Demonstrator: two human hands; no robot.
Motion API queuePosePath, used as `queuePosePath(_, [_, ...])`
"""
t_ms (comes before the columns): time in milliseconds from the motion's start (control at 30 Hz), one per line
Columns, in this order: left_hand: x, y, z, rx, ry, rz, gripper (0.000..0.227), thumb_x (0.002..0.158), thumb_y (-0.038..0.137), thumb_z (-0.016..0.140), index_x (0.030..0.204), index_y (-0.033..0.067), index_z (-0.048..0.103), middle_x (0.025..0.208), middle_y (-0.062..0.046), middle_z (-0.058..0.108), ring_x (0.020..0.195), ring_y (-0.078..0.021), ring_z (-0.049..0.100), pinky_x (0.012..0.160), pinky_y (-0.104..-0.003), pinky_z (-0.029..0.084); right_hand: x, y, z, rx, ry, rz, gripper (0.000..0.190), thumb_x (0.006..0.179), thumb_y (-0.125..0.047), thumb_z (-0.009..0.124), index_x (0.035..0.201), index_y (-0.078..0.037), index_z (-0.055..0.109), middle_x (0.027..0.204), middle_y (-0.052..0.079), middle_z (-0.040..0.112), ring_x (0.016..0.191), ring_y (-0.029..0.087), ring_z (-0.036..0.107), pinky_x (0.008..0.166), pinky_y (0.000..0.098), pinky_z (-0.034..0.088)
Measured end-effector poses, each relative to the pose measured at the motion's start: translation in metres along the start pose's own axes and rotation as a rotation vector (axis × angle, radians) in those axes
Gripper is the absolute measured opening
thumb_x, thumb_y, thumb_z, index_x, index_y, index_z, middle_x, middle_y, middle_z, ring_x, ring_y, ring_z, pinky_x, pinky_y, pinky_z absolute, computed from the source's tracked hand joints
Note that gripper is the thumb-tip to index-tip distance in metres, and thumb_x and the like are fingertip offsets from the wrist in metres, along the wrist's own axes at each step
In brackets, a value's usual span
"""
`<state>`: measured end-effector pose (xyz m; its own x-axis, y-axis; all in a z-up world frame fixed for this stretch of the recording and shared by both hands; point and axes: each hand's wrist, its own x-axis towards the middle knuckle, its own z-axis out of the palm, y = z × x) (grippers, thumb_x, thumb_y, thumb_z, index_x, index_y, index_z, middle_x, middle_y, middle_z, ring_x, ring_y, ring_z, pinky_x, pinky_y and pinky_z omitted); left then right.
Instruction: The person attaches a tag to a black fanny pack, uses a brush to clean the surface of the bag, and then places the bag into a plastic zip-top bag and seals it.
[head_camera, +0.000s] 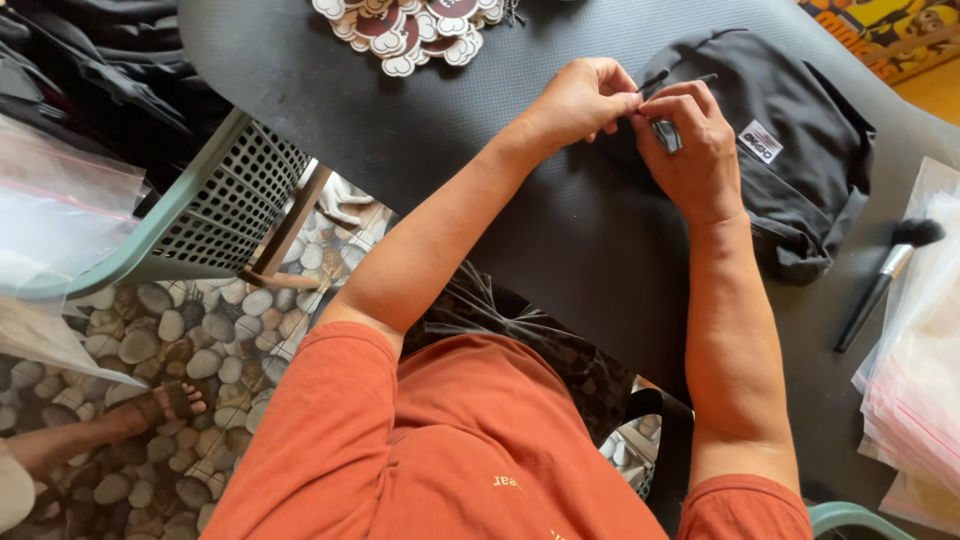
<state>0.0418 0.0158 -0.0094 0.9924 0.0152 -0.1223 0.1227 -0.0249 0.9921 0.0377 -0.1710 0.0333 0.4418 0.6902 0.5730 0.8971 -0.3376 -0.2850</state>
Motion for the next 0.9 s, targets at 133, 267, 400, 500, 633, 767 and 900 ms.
queuePosePath(133, [-0.008, 0.008, -0.001, 0.0, 0.024, -0.028, 0.008, 0.086, 0.021, 0.073, 0.088, 0.0156, 0.068, 0.076, 0.003, 0.078, 0.056, -0.0059, 0.067, 0.039, -0.021, 0.047, 0.0, 0.001, 0.007, -0.085, 0.04, -0.033, 0.011, 0.105, 0.009, 0.072, 0.108, 0.002, 0.064, 0.108, 0.016, 0.064, 0.096, 0.031, 0.066, 0.079, 0.0432, 0.056])
queuePosePath(267, [-0.015, 0.016, 0.001, 0.046, 0.047, -0.032, 0.008, 0.086, 0.025, 0.073, 0.086, 0.0179, 0.069, 0.074, 0.006, 0.077, 0.058, -0.0042, 0.068, 0.044, -0.022, 0.049, -0.002, 0.002, 0.006, -0.075, -0.026, 0.014, 0.008, 0.109, 0.006, 0.061, 0.11, 0.002, 0.055, 0.113, 0.02, 0.056, 0.094, 0.037, 0.062, 0.072, 0.048, 0.053])
queuePosePath(400, [-0.012, 0.012, 0.004, 0.057, 0.067, -0.031, 0.008, 0.084, 0.025, 0.074, 0.085, 0.0182, 0.07, 0.073, 0.006, 0.076, 0.055, -0.0045, 0.068, 0.043, -0.023, 0.049, -0.004, 0.003, 0.009, -0.064, -0.051, 0.067, 0.007, 0.111, 0.002, 0.056, 0.115, 0.003, 0.05, 0.116, 0.021, 0.051, 0.085, 0.04, 0.06, 0.068, 0.0509, 0.05])
queuePosePath(500, [-0.013, 0.014, 0.004, 0.041, 0.084, -0.037, 0.009, 0.083, 0.025, 0.076, 0.083, 0.018, 0.07, 0.077, 0.005, 0.079, 0.055, -0.0062, 0.068, 0.049, -0.023, 0.052, -0.004, 0.005, 0.011, -0.045, -0.037, 0.074, 0.008, 0.11, 0.003, 0.054, 0.112, 0.003, 0.046, 0.116, 0.021, 0.049, 0.088, 0.041, 0.058, 0.066, 0.0519, 0.049])
queuePosePath(633, [-0.006, -0.004, 0.009, 0.005, 0.086, 0.044, 0.009, 0.084, 0.019, 0.076, 0.083, 0.0147, 0.069, 0.071, 0.003, 0.075, 0.053, -0.0058, 0.065, 0.052, -0.023, 0.056, -0.002, -0.001, 0.007, -0.02, -0.018, 0.013, 0.008, 0.11, 0.005, 0.052, 0.109, 0.004, 0.044, 0.112, 0.023, 0.05, 0.097, 0.04, 0.056, 0.073, 0.051, 0.051])
queuePosePath(767, [-0.024, 0.0, 0.006, 0.2, 0.115, 0.17, 0.01, 0.085, 0.028, 0.071, 0.088, 0.0207, 0.066, 0.082, 0.008, 0.073, 0.076, -0.0076, 0.067, 0.072, -0.027, 0.054, -0.001, -0.004, 0.0, 0.023, -0.024, 0.061, 0.01, 0.114, -0.004, 0.048, 0.114, 0.004, 0.042, 0.118, 0.023, 0.053, 0.096, 0.042, 0.06, 0.066, 0.0519, 0.049])
queuePosePath(900, [-0.057, 0.026, -0.016, 0.348, 0.026, 0.236, 0.015, 0.093, 0.03, 0.061, 0.098, 0.0165, 0.064, 0.09, 0.001, 0.073, 0.081, -0.015, 0.068, 0.073, -0.032, 0.053, -0.003, -0.004, -0.004, -0.018, -0.089, 0.098, 0.014, 0.116, -0.01, 0.047, 0.114, 0.002, 0.041, 0.121, 0.02, 0.056, 0.097, 0.04, 0.061, 0.059, 0.0512, 0.046])
